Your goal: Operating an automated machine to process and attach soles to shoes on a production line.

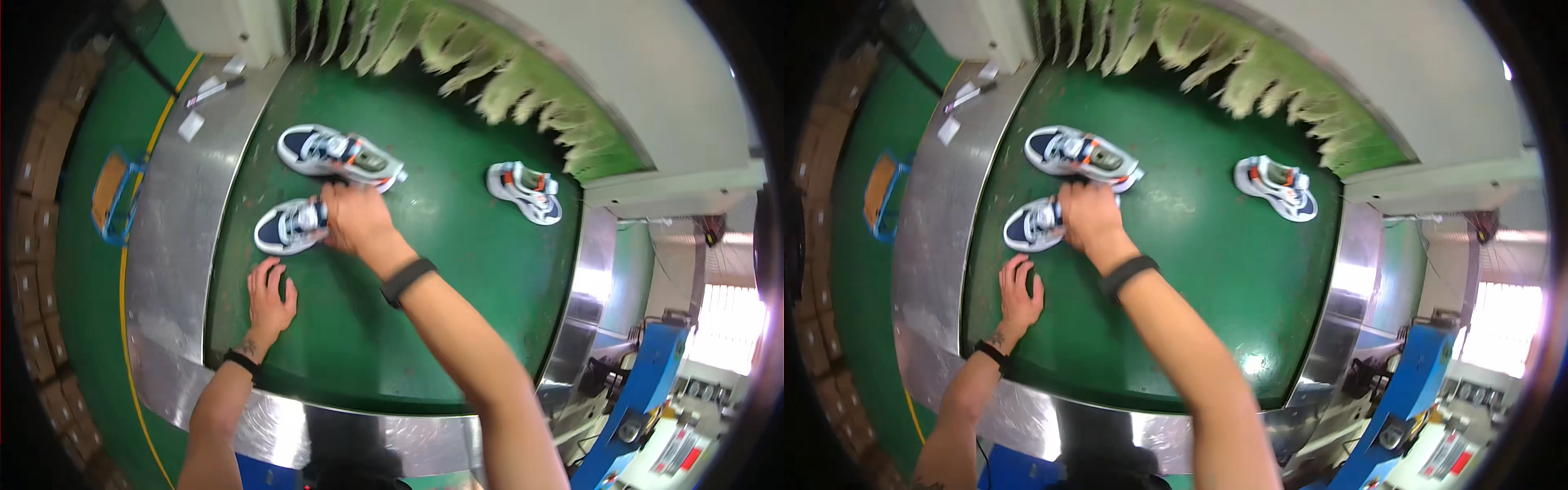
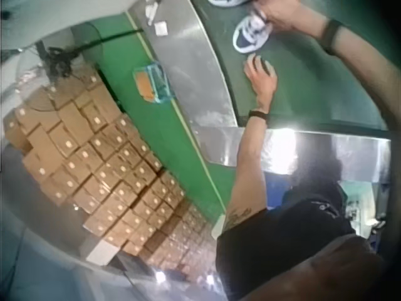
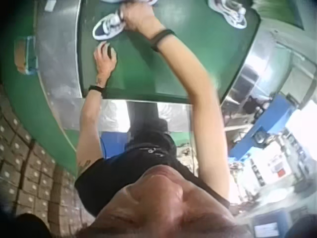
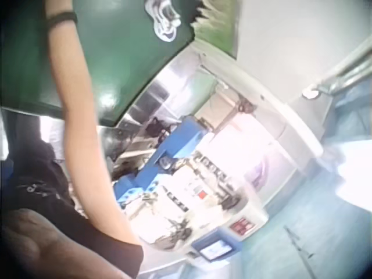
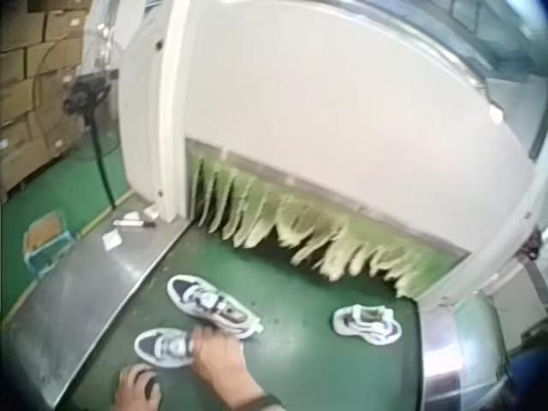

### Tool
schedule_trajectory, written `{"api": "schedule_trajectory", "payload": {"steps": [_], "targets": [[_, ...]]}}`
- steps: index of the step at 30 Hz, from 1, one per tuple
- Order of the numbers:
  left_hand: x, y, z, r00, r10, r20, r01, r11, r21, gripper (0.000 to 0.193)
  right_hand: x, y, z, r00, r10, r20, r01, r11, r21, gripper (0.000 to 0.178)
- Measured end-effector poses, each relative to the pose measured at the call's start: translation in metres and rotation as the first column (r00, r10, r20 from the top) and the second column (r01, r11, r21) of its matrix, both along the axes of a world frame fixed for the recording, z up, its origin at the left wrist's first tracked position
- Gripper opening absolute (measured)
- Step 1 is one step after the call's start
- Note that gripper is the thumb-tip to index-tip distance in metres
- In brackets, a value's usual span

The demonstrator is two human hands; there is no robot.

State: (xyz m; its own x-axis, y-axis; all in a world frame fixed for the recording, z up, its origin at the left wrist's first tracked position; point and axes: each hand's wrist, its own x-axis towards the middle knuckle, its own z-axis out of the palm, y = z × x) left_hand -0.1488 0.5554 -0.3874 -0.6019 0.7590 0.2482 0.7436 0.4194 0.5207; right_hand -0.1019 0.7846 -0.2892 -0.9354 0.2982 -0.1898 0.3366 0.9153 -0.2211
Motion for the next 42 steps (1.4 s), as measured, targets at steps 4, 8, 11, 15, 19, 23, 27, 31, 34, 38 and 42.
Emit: {"api": "schedule_trajectory", "payload": {"steps": [4,8,11,15,19,23,27,31,34,38,42], "targets": [[-0.025,-0.029,0.003,0.986,0.079,-0.148,-0.088,0.994,-0.057,0.034,0.035,-0.063,-0.018,0.986,-0.119,-0.113,0.087,0.963,-0.256,0.047],[-0.009,-0.035,0.001,1.0,0.026,-0.015,-0.027,0.998,-0.048,0.035,0.189,-0.134,-0.051,0.973,-0.138,-0.186,0.038,0.888,-0.459,0.061],[-0.002,-0.038,0.01,0.995,0.081,0.055,-0.078,0.995,-0.062,0.033,0.313,-0.221,0.034,0.426,-0.637,0.643,0.584,-0.349,-0.733,0.042],[0.157,0.008,0.142,0.434,-0.354,0.828,0.297,0.924,0.24,0.068,0.478,-0.286,0.117,-0.136,-0.96,0.244,0.277,-0.273,-0.921,0.047],[0.312,-0.012,0.201,-0.08,-0.64,0.764,0.355,0.698,0.622,0.098,0.515,-0.288,0.161,0.049,-0.992,0.117,0.132,-0.11,-0.985,0.038],[0.447,-0.032,0.31,-0.36,-0.478,0.802,0.449,0.664,0.597,0.107,0.557,-0.313,0.222,-0.013,-0.831,-0.556,0.365,0.514,-0.776,0.066],[0.547,-0.07,0.242,-0.308,-0.538,0.785,0.703,0.427,0.569,0.076,0.686,-0.4,0.192,-0.188,-0.957,-0.22,0.073,0.209,-0.975,0.062],[0.703,-0.164,0.269,-0.382,-0.492,0.782,0.825,0.2,0.528,0.059,0.801,-0.533,0.179,-0.658,-0.751,-0.046,0.139,-0.061,-0.988,0.037],[0.808,-0.176,0.313,-0.487,-0.435,0.757,0.811,0.095,0.577,0.062,0.891,-0.627,0.177,-0.912,-0.389,0.133,-0.115,-0.068,-0.991,0.034],[0.99,-0.161,0.344,-0.438,-0.397,0.806,0.899,-0.17,0.405,0.071,0.946,-0.695,0.214,-0.971,-0.136,-0.195,0.173,0.155,-0.973,0.039],[1.193,-0.113,0.257,-0.266,-0.893,0.362,0.959,-0.208,0.193,0.088,0.959,-0.695,0.224,-0.978,-0.052,-0.201,0.186,0.218,-0.958,0.061]]}}
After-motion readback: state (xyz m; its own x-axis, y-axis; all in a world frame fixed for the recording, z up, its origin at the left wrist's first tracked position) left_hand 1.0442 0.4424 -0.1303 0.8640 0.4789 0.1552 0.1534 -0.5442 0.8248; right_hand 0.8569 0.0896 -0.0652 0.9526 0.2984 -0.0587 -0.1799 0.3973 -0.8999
